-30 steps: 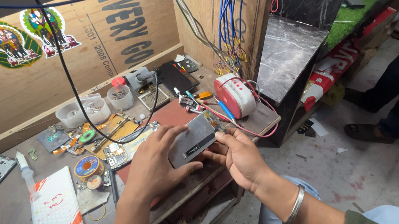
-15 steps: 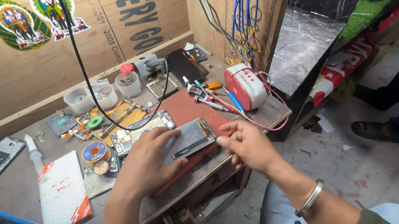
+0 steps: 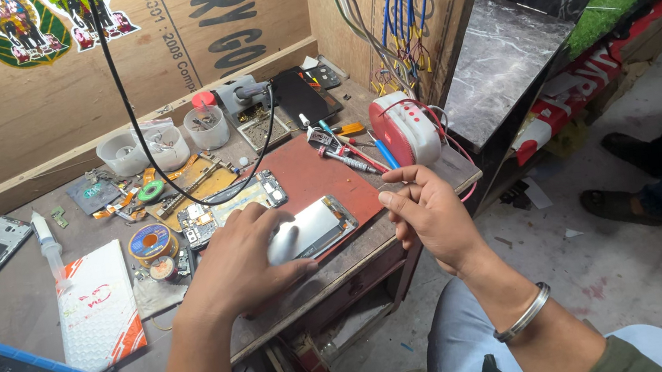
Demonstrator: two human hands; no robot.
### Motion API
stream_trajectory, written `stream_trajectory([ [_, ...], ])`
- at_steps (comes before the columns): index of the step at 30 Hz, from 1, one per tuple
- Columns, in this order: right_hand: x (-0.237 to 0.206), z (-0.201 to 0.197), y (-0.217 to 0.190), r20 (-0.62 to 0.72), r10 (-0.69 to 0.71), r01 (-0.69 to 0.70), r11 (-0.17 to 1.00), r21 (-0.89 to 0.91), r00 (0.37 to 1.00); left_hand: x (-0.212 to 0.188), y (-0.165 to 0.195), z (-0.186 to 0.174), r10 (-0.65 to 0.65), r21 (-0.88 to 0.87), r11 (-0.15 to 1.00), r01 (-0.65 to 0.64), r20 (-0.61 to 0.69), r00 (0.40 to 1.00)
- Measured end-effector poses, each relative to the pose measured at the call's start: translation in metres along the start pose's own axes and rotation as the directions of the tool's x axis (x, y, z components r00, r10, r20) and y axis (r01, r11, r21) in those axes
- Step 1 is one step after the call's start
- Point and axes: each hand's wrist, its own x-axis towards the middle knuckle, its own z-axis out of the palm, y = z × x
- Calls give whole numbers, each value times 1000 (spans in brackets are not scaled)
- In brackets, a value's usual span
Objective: The person peels a protective film off a phone screen and handles the phone at a repair workbench, then solders components on a phone circuit board with a soldering iron, steadying the board with the other hand.
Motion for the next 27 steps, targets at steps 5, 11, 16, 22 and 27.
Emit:
stream_trajectory([
  [5, 2, 4, -1, 14, -6, 6, 1000, -6, 1000, 12, 4, 6, 186, -44, 980, -195, -154, 970],
  [11, 12, 9, 0, 59, -20, 20, 1000, -5, 998, 28, -2, 16, 338, -235, 900, -367, -155, 928],
  [16, 51, 29, -14, 280, -126, 185, 963, -195, 952, 34, -10, 24, 391, -197, 885, -422, -178, 903],
  [22, 114, 84, -49, 310, -231, 354, 828, -435, 922, 33, -16, 26, 358, -176, 882, -437, -352, 865],
  [27, 138, 130, -72, 316, -357, 476, 621, -623, 879, 32, -19, 24, 363, -134, 892, -432, -358, 860],
])
